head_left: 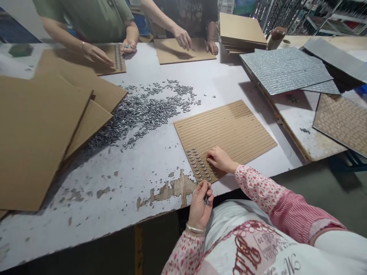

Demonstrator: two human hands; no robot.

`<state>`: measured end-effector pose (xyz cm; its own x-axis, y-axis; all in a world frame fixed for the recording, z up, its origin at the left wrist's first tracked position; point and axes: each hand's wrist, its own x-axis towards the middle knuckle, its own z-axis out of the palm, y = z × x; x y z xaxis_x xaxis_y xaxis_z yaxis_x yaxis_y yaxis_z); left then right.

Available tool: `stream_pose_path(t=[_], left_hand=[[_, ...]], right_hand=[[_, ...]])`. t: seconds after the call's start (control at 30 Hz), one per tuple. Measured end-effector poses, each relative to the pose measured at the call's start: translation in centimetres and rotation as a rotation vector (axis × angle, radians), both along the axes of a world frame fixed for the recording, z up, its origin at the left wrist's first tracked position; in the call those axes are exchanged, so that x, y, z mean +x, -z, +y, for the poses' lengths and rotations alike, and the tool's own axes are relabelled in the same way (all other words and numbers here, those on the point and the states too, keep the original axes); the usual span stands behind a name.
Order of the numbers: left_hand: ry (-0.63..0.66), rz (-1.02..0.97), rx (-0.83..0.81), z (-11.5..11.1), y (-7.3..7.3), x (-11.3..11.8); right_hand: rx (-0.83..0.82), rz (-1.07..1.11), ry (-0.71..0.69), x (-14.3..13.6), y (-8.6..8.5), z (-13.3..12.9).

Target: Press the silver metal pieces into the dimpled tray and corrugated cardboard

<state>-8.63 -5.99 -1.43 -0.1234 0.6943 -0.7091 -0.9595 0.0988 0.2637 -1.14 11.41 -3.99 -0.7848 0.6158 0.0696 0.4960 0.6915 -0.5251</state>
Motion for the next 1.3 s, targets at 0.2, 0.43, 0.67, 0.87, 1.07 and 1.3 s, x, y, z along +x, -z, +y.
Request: stream_pose_path(t=[0.2,0.43,0.67,0.87,1.07,1.3], left_hand=[[-0.053,-0.047,0.007,0.7,-0.1,-0.2],[-0.026,-0.025,-0.004,1.2,-0.6,-0.2],[-0.010,-0.089,-0.045,0.9,-1.0,-0.7],[-0.013,-0.181,-0.071,0.7,-0.9,-0.7],[-0.046,-0.356,0.025,0.7,-0.9,-1.0],[-0.147,-0.329,0.056,0.6,-0.9,-1.2]], right_hand=[[-0.529,0.263,-0.164,1.6,-2.0,-1.7],[-0.986,0.379,-0.133,2.1,-2.7,-3.6],[-0.348,0.148,0.038,0.2,-1.4,1.0],[-0.128,-0.028,0.024,-0.8,-0.8,0.9],[-0.020,-0.014,0.012,-1.0,0.4,0.7],[-0.119,0.107,-0.006,0.7,0.1,1.2]])
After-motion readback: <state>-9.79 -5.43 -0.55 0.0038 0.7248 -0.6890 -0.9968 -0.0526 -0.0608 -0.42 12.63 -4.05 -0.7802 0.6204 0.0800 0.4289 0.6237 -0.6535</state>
